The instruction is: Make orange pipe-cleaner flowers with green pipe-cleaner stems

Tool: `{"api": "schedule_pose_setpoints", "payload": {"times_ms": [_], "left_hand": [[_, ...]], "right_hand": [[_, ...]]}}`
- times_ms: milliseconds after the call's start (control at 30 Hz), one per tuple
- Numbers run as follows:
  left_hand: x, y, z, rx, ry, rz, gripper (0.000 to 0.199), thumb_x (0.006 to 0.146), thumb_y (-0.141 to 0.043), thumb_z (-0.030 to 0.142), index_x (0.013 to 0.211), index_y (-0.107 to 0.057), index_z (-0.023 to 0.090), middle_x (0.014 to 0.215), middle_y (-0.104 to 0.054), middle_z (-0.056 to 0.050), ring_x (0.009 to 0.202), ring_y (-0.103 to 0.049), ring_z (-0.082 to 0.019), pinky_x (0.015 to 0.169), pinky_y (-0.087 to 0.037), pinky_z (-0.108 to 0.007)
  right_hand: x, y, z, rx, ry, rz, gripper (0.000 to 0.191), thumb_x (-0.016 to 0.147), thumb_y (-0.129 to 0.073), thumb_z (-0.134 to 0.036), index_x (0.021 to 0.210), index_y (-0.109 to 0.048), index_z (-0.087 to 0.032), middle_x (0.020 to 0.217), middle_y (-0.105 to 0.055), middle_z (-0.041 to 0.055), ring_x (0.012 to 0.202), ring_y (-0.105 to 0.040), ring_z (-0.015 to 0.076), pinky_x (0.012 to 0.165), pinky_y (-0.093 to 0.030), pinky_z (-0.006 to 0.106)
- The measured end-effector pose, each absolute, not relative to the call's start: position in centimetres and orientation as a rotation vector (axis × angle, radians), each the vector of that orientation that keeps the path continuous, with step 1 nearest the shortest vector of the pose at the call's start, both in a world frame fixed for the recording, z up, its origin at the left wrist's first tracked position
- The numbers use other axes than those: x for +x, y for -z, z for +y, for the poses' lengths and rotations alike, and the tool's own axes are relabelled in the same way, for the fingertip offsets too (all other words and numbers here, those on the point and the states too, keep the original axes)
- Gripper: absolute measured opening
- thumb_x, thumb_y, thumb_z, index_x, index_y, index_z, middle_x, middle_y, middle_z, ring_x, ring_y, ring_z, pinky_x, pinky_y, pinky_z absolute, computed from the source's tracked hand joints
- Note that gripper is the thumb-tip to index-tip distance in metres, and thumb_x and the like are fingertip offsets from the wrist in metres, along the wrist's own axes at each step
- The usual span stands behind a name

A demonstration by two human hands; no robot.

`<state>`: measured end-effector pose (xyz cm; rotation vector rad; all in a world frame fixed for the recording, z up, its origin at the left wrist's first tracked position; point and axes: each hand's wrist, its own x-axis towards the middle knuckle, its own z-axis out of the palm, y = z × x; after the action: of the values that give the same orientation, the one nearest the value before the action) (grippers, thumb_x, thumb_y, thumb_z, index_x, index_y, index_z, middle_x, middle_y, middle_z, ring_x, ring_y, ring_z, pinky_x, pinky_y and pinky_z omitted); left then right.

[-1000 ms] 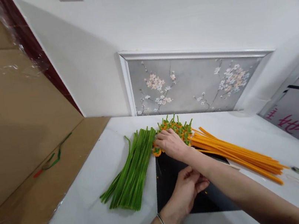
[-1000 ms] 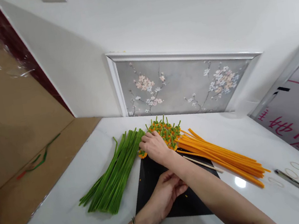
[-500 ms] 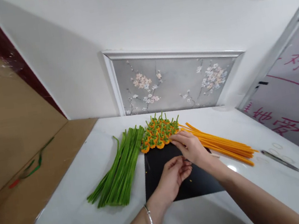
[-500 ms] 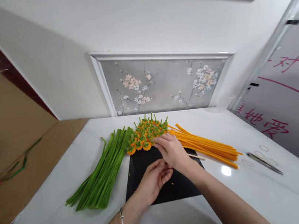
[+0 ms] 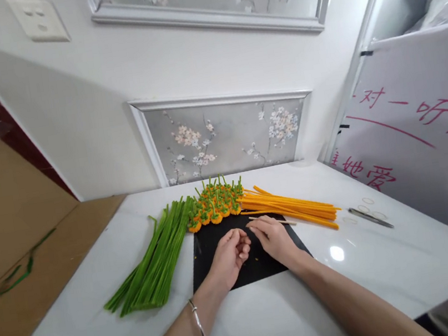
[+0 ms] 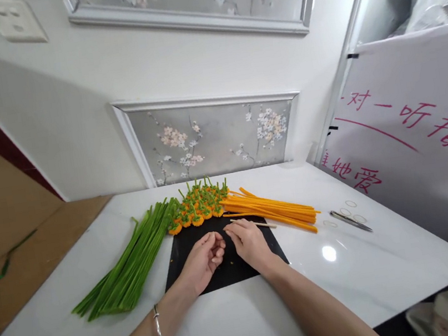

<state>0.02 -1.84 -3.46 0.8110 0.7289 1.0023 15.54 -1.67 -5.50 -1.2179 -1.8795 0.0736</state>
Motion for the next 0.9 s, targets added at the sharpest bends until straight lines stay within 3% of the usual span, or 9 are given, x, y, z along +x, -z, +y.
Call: {"api": "schedule_pose_setpoints", "payload": {"times_ms": [300,533,700,900], "left_hand": [[0.5,3.1,-2.3,0.934,-0.976,0.844,0.017,0.082,-0.065,0.027,0.078,-0.063,0.011,0.071,-0.058,-0.003,0.055,-0.050,-0.004,0.048,-0.038,-0.012],[0.4,3.4,-2.1,0.936,-0.982,0.852,0.016,0.079,-0.068,0.026,0.078,-0.064,0.011,0.072,-0.058,-0.002,0.056,-0.049,-0.004,0.051,-0.040,-0.013],[0.4,3.6,-1.9,0.932,-0.986,0.859,0.019,0.076,-0.070,0.029,0.079,-0.064,0.011,0.071,-0.059,-0.002,0.056,-0.049,-0.005,0.049,-0.038,-0.012],[0.4,3.7,-2.0,0.938,-1.001,0.862,0.020,0.076,-0.070,0.030,0.079,-0.065,0.011,0.073,-0.059,-0.002,0.058,-0.050,-0.005,0.051,-0.039,-0.013]], "right_hand": [[17.5,5.6,0.6,-1.494,0.014,-1.821,0.024,0.092,-0.045,-0.017,0.092,-0.069,-0.021,0.092,-0.070,0.0026,0.087,-0.064,0.0163,0.080,-0.047,0.027],[17.9,4.7,3.1,-1.674,0.190,-1.853,0.031,0.085,-0.052,-0.010,0.110,-0.063,-0.023,0.109,-0.065,0.0080,0.104,-0.056,0.0239,0.084,-0.039,0.035],[18.3,5.1,4.0,-1.704,0.268,-1.938,0.016,0.087,-0.054,-0.016,0.090,-0.068,-0.023,0.096,-0.067,0.0065,0.097,-0.057,0.0235,0.079,-0.036,0.034],[18.8,5.6,4.3,-1.710,0.339,-1.957,0.020,0.092,-0.048,-0.019,0.086,-0.068,-0.021,0.096,-0.067,0.0072,0.096,-0.055,0.0230,0.079,-0.033,0.035]]}}
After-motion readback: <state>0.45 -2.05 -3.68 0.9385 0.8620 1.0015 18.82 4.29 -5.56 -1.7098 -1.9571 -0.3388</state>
